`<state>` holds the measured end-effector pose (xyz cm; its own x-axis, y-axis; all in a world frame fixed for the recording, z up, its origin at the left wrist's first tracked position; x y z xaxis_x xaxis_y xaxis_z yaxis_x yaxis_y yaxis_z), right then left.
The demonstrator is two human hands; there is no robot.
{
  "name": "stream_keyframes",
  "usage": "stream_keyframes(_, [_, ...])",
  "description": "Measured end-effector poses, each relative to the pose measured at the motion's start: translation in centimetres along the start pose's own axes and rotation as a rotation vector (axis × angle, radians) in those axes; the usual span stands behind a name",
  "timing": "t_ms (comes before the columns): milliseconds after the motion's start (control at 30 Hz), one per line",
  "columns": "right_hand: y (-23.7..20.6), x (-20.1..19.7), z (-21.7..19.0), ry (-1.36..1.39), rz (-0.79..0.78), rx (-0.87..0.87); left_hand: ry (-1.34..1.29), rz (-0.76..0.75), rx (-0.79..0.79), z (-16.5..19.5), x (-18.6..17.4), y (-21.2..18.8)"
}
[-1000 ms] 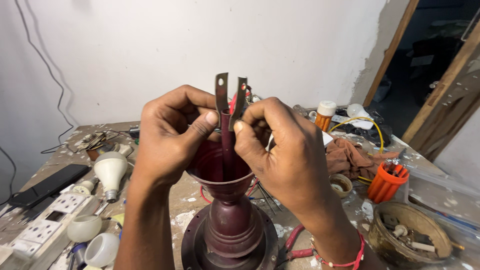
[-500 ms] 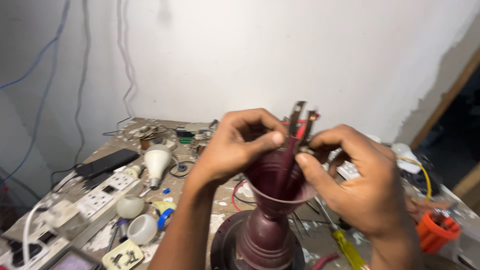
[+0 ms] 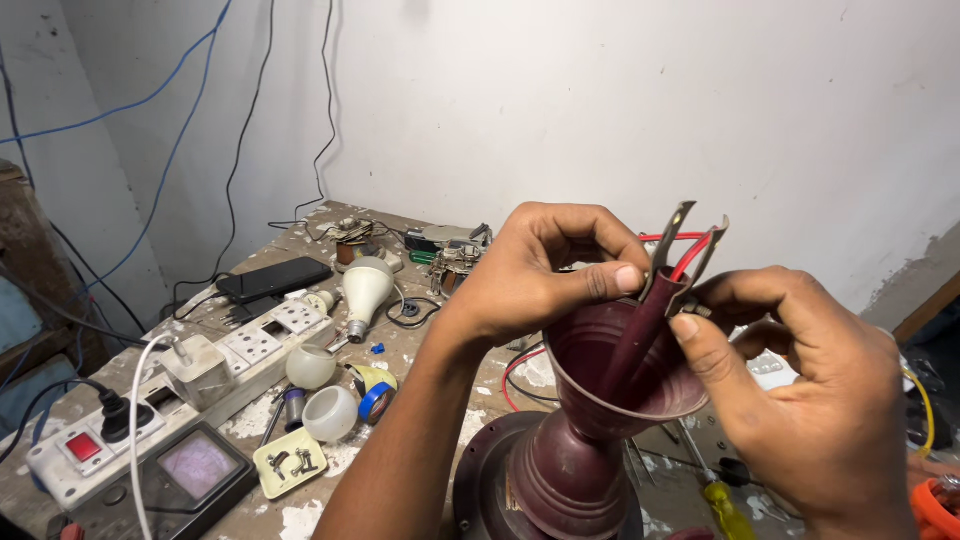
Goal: The person repairs a maroon lamp holder at a cluttered workbench. They first handle a multimeter and wires on the bench, then thread a red wire through a metal bracket, fit the bracket onto the lamp's central tube, and twist a nut onto the bracket to secure it, picking small fasteners from a bowl.
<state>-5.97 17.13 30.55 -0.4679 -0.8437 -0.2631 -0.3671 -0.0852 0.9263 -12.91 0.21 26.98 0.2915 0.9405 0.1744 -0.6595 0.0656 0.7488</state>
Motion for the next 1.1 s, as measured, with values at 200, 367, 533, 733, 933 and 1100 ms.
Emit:
stream_keyframes(200, [-0.5,-0.1,-1.1,-0.07,0.047,-0.089,0.13,0.008,0.095,1.0,-0.2,-0.4])
stream_keyframes(367, [-0.9,0.1,-0.8,-0.038,0.09,-0.077,0.172,0.02,0.123,0.9,0.0,-0.4])
stream_keyframes(533, [-1.0,0.4,0.2,0.031,0.092,0.003,0.241,0.041,0.147,0.9,0.4,-0.5])
stream_keyframes(733, [-0.9,0.2,0.8,0.024,0.076,0.022,0.266,0.069,0.136,0.6,0.8,-0.4])
stream_keyframes(933, [-0.5,-0.4,0.1,0.013,0.119,-0.132,0.323,0.117,0.104,0.0,0.9,-0.1])
stream_keyframes(1100, [-0.5,-0.9,0.8,0.033,0.117,-0.07,0.35,0.15,0.059,-0.5,1.0,-0.1])
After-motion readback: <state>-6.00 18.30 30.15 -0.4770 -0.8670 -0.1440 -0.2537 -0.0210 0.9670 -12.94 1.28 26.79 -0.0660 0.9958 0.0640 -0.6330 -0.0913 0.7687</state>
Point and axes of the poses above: each hand's wrist, its own y-axis towards the middle knuckle, its own x-axis out of the palm, z = x × y, the point moved 8 cm from there along y, towards the middle knuckle, and after that the axes turned 13 degrees about z, right-handed, at the moved point
